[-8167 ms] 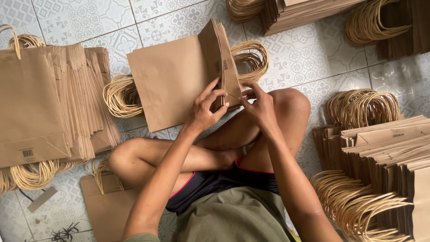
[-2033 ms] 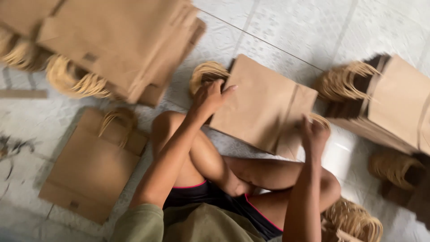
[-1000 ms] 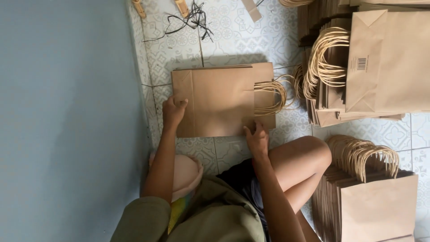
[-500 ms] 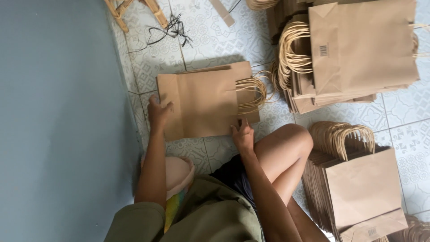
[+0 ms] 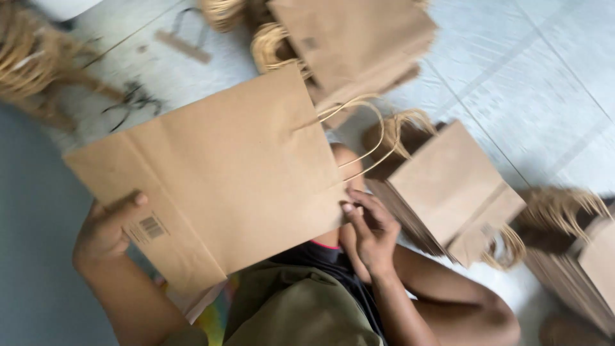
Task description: The person sits on the floor and assembles flat brown paper bags by folding the bottom panels, inserting the pre-attached rope handles, and pressing the seams to form a finished bag. The person repeats this process for several bags, stacking the completed ones nearby.
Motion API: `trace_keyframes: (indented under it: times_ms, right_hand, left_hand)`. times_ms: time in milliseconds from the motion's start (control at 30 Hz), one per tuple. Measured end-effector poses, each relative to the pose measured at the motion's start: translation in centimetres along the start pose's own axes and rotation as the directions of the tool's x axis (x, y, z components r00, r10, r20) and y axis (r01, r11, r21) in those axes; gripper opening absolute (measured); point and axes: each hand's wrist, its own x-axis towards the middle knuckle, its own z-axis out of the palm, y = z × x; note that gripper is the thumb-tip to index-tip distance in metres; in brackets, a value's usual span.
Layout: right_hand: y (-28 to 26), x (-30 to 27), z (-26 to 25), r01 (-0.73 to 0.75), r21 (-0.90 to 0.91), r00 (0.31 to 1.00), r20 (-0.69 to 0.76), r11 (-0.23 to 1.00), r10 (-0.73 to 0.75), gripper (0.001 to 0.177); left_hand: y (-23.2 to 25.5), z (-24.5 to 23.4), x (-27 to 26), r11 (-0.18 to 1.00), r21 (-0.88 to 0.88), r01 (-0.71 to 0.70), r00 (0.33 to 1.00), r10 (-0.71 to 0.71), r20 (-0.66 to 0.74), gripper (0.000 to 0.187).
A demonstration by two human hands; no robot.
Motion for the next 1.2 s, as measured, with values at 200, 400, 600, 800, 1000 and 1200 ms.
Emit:
trace_keyframes:
  times_ms: [200, 400, 600, 800, 1000, 1200]
  right_hand:
    - [-1.1, -1.9, -10.8, 0.435, -0.159, 0.725, -0.521, 0.886, -0.449, 0.047]
    - [-0.3, -4.0, -14.4, -0.032, 0.404, 0.828, -0.502, 0.914, 0.251, 0.101]
    - [12.2, -7.0, -19.3, 0.062, 0.675, 0.580, -0.624, 0.735, 0.524, 0.036]
    - [13.9, -8.9, -21.1, -0.235, 0.466, 0.656, -0.572, 0.853, 0.493, 0.060]
    - [14.5, -8.5, -21.3, -0.071, 0.445, 0.620, -0.682, 0.893, 0.389, 0.053]
    - [12.6, -7.4, -13.9, 0.215, 0.710, 0.310, -0.701, 0.671, 0.642, 0.073]
  left_hand:
    - [-19.2, 5.8, 14.8, 0.994, -0.007, 0.106, 0.989, -0.105, 0.108, 0.048]
    - [-20.6, 34.7, 12.2, 0.900, -0.263, 0.347, 0.877, -0.213, 0.431, 0.044]
    - [-26.3, 40.6, 11.2, 0.779, -0.222, 0.587, 0.788, -0.486, 0.377, 0.048]
    - [-22.8, 38.4, 11.7, 0.726, 0.012, 0.688, 0.605, -0.583, 0.542, 0.047]
    - [-23.0, 36.2, 12.9, 0.779, 0.107, 0.618, 0.537, -0.518, 0.666, 0.042]
    - [-26.2, 36.5, 12.2, 0.817, -0.003, 0.576, 0.632, -0.443, 0.636, 0.042]
